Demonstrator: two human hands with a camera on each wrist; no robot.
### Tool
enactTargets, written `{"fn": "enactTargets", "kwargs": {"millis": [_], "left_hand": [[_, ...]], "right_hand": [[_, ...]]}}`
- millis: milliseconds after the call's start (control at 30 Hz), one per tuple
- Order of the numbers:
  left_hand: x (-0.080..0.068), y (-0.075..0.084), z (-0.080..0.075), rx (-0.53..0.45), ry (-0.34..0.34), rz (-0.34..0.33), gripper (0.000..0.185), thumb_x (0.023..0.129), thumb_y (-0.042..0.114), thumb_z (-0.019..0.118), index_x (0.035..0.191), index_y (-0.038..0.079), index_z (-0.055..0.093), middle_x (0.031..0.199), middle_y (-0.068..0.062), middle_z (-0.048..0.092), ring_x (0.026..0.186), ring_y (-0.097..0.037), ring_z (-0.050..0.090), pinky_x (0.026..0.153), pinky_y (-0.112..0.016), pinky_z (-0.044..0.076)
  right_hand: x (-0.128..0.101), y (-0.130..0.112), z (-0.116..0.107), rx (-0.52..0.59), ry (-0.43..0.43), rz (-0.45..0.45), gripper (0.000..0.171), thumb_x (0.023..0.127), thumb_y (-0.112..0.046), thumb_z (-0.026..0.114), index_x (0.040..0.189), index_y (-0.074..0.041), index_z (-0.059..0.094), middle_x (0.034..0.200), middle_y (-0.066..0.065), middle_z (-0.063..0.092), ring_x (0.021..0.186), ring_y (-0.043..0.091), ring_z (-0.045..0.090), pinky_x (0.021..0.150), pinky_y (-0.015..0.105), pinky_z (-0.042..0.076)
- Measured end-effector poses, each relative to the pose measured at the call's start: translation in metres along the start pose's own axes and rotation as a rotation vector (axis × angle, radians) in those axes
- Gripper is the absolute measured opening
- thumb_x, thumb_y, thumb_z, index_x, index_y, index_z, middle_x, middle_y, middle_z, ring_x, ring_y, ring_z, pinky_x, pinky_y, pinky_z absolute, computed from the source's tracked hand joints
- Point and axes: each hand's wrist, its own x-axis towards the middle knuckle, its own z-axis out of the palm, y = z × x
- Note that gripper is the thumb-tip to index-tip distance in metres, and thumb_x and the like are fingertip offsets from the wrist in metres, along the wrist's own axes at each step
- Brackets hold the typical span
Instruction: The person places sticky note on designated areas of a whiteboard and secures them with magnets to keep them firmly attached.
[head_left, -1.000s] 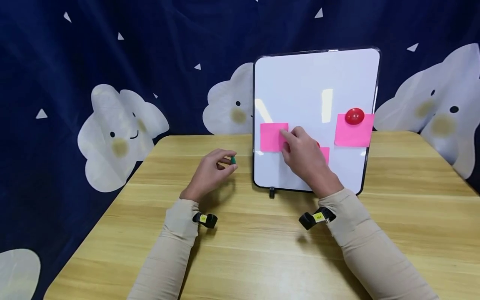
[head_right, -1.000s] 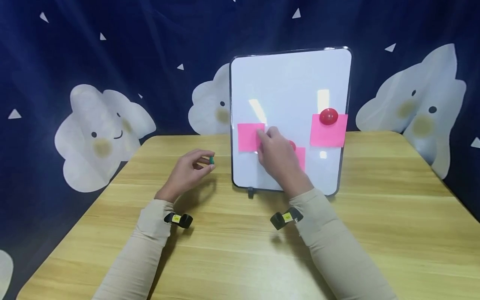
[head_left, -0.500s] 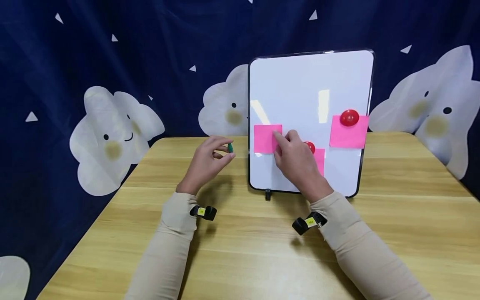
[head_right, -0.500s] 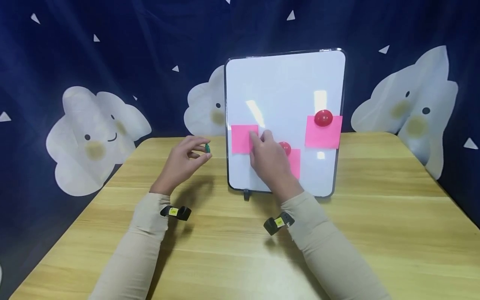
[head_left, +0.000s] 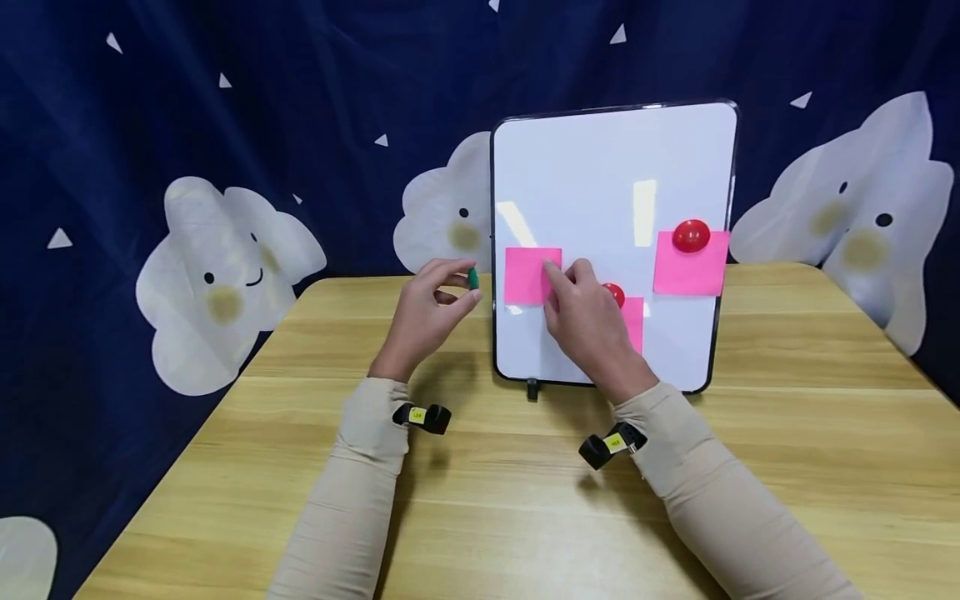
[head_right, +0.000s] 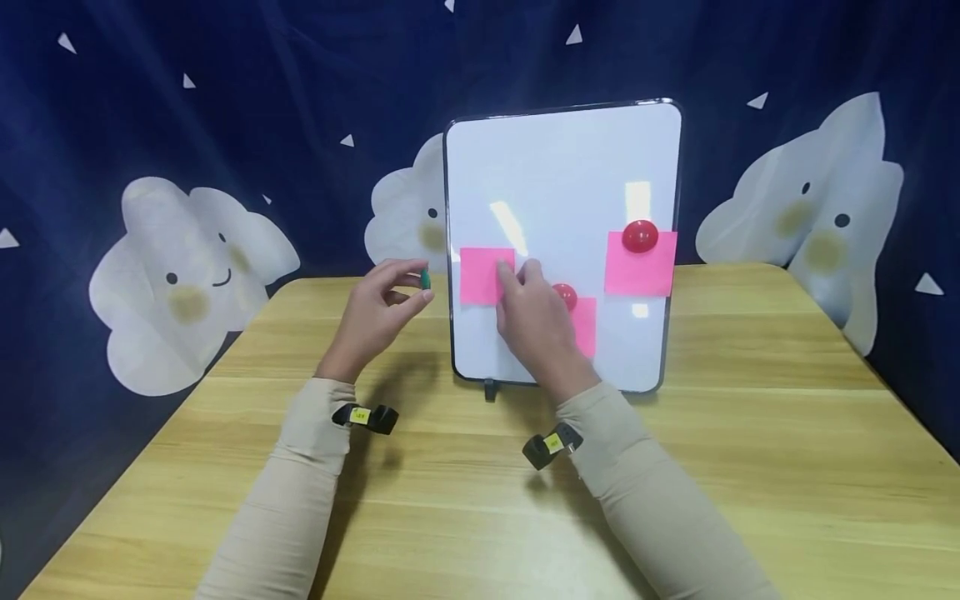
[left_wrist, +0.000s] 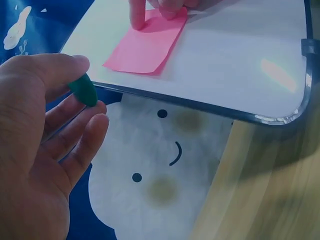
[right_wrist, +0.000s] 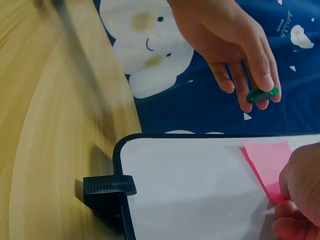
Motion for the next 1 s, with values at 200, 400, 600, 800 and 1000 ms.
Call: {"fn": "enactTargets", "kwargs": {"millis": [200, 400, 600, 800, 1000], "left_hand": [[0.007, 0.006, 0.010, -0.079, 0.056, 0.008, 0.037, 0.091, 0.006, 0.074, 0.127, 0.003, 0.067, 0.118, -0.012, 0.062, 0.104, -0.023, 0.066, 0.086, -0.038, 0.055], [0.015, 0.005, 0.022, -0.064, 0.094, 0.040, 0.037, 0.090, 0.007, 0.075, 0.126, 0.003, 0.068, 0.118, -0.009, 0.060, 0.104, -0.018, 0.065, 0.089, -0.039, 0.056], [0.023, 0.010, 0.029, -0.001, 0.118, 0.065, 0.037, 0.089, 0.005, 0.075, 0.125, 0.002, 0.067, 0.117, -0.009, 0.058, 0.104, -0.017, 0.064, 0.088, -0.028, 0.054], [0.029, 0.017, 0.032, 0.050, 0.166, 0.083, 0.037, 0.090, 0.003, 0.073, 0.126, 0.002, 0.067, 0.119, -0.010, 0.057, 0.107, -0.016, 0.061, 0.088, -0.026, 0.054], [0.030, 0.022, 0.036, 0.071, 0.175, 0.083, 0.036, 0.090, 0.002, 0.073, 0.126, 0.002, 0.067, 0.121, -0.010, 0.057, 0.107, -0.016, 0.060, 0.088, -0.026, 0.054]], "right_hand": [[0.003, 0.003, -0.006, 0.019, 0.011, -0.005, 0.052, 0.089, -0.003, 0.071, 0.138, 0.001, 0.058, 0.096, 0.020, 0.051, 0.068, 0.026, 0.056, 0.062, 0.036, 0.055], [0.004, 0.005, -0.009, 0.025, -0.004, 0.005, 0.049, 0.090, -0.002, 0.069, 0.138, 0.001, 0.058, 0.094, 0.018, 0.049, 0.068, 0.026, 0.055, 0.061, 0.035, 0.054], [0.004, 0.005, -0.009, 0.018, -0.025, 0.011, 0.051, 0.090, -0.003, 0.070, 0.139, 0.000, 0.058, 0.095, 0.018, 0.050, 0.068, 0.025, 0.056, 0.061, 0.035, 0.055], [0.004, 0.004, -0.008, 0.000, -0.014, -0.010, 0.053, 0.088, -0.003, 0.073, 0.138, -0.001, 0.058, 0.097, 0.019, 0.052, 0.067, 0.026, 0.058, 0.061, 0.035, 0.056], [0.001, 0.001, -0.005, -0.010, -0.017, -0.023, 0.057, 0.084, -0.005, 0.077, 0.137, -0.001, 0.057, 0.099, 0.021, 0.054, 0.067, 0.026, 0.060, 0.063, 0.036, 0.058]]}}
